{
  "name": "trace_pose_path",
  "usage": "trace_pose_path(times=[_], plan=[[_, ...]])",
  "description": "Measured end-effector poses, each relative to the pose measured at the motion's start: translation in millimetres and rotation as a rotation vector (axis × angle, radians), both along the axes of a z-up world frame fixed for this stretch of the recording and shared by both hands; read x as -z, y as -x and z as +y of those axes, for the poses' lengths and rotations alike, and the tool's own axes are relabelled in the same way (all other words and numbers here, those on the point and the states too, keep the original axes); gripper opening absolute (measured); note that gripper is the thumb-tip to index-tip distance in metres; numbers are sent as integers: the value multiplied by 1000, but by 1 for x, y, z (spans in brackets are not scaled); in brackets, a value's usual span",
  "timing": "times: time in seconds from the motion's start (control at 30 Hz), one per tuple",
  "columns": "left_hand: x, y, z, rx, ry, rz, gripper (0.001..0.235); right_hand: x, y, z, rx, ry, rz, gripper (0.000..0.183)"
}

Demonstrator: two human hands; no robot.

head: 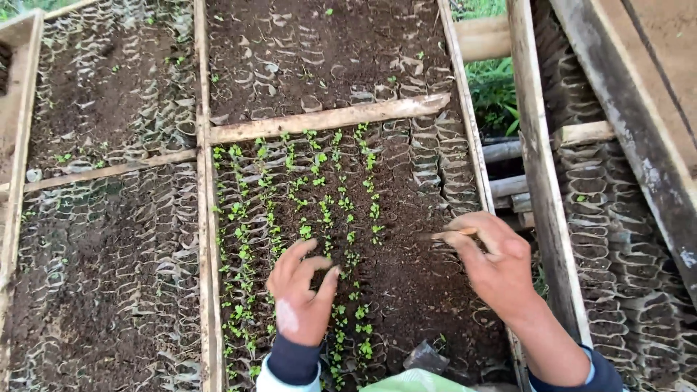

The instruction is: Transplanting small green seedlings from a nursery tray into individual soil-filled cells in a larger tray.

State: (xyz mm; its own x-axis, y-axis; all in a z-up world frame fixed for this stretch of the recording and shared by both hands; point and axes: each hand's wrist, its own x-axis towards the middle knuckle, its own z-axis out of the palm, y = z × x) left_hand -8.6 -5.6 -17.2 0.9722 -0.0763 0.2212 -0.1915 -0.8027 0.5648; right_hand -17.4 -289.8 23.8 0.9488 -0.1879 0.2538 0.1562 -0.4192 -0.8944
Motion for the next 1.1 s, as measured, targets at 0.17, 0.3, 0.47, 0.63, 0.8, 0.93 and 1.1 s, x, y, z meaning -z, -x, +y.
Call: trace_pose_path(times=[0.17, 0.3, 0.47, 0.63, 0.8, 0.93, 1.1], plan=[[-10, 16, 11, -108, 48, 145, 16, -12, 13, -13, 23, -6, 36, 22], [-11, 25, 14, -123, 30, 122, 18, -29, 28, -8, 37, -85, 48, 20], [-13, 39, 15, -121, 83, 91, 15, -29, 47, -8, 31, -189, 110, 24], [-12, 51, 19, -111, 58, 99, 14, -19, 68, -13, 66, -213, 205, 26], [-12, 73, 20, -74, 71, -33, 34, -2, 87, -22, -67, 119, 285, 28], [-20, 82, 21, -90, 79, 71, 44, 3, 91, -17, -111, 216, 485, 17], [-4, 107, 24, -42, 138, -21, 31, -20, 110, 4, -171, 266, 574, 17]])
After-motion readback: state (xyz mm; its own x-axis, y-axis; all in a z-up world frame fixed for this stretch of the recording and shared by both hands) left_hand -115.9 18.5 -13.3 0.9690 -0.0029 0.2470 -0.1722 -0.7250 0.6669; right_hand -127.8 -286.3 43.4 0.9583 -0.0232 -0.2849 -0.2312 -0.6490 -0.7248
